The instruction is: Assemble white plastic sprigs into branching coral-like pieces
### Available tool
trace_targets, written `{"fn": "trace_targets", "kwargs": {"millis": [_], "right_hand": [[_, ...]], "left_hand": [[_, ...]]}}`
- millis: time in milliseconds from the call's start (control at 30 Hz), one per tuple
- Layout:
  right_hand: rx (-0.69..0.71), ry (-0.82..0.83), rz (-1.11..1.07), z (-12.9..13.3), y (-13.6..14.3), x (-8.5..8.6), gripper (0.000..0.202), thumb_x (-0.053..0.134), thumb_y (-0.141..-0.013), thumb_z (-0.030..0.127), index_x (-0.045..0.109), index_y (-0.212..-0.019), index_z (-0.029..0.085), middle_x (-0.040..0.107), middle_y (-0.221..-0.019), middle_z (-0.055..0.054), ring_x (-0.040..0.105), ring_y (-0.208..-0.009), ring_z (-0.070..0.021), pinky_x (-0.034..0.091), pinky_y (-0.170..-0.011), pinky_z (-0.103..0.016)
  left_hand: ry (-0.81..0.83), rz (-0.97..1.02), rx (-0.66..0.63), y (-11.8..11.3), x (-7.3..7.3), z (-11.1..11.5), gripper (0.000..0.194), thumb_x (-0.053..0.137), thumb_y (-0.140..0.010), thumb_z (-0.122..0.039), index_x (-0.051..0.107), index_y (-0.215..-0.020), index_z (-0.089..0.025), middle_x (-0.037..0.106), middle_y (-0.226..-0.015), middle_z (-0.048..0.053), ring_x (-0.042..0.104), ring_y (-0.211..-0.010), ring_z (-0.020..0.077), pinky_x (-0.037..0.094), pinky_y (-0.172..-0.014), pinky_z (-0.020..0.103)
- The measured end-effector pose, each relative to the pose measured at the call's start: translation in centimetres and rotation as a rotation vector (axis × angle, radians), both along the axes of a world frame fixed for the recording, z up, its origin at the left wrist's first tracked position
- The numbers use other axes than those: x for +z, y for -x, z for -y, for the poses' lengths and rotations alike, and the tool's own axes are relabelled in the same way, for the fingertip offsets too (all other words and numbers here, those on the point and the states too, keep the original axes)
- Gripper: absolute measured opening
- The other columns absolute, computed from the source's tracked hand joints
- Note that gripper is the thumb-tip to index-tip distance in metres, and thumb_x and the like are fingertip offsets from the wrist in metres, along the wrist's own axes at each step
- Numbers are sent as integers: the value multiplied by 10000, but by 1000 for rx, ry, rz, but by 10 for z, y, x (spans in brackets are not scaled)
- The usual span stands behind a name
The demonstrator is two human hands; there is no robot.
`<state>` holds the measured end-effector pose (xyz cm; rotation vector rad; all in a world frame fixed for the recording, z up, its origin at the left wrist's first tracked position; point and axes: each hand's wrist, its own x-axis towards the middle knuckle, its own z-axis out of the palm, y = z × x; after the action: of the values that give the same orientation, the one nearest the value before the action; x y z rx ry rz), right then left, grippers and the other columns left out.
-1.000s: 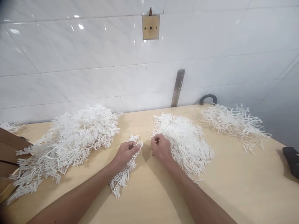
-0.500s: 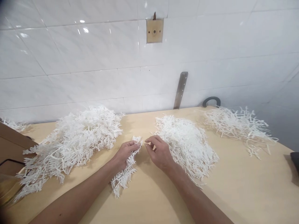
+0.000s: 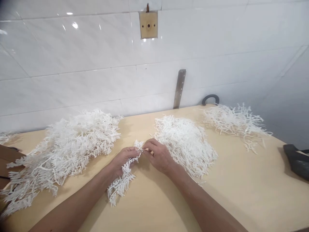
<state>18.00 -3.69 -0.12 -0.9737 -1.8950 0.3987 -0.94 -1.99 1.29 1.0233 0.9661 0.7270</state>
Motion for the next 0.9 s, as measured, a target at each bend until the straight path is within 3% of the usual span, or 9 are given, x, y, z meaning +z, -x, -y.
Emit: {"fn": "trace_targets", "kwargs": {"millis": [233,467,700,767,900], "right_hand": [[-22,8,14,3,5,1,146,467,-935,194,609,-906,216,634,-924,-62,588,-723,-152,510,-621,-274],[-142,105,-100,4,15,-6,86,493,-871,154,554,-863,216,619,-811,-33,577,-713,-161,461,-594,-268],[-284,113,73,1,21,-18,79,505,-837,146,539,-805,209,615,-770,-32,564,-695,-179,447,-631,-303],[-322,184,71,1,24,-17,67,516,-841,171,548,-797,210,625,-739,-24,579,-668,-181,452,-624,-306],[-332,505,-36,1,24,-12,71,507,-856,221,558,-808,214,613,-610,14,569,-480,-155,441,-499,-274]], "left_hand": [[36,-7,41,-2,9,6,335,847,-593,-386,608,-628,-153,475,-547,-36,374,-475,68,259,-468,226],[-184,-106,105,-8,5,12,432,794,-655,-522,567,-637,-155,451,-572,-40,357,-547,84,264,-534,229],[-314,-244,181,-10,-4,15,411,721,-715,-504,495,-621,-174,375,-564,-58,295,-541,82,226,-520,239],[-317,-258,189,-10,-5,13,394,707,-723,-492,494,-624,-176,377,-568,-58,297,-543,84,226,-519,240],[-319,-259,184,-10,-3,13,365,692,-726,-455,478,-610,-182,364,-557,-59,287,-536,85,219,-516,244]]}}
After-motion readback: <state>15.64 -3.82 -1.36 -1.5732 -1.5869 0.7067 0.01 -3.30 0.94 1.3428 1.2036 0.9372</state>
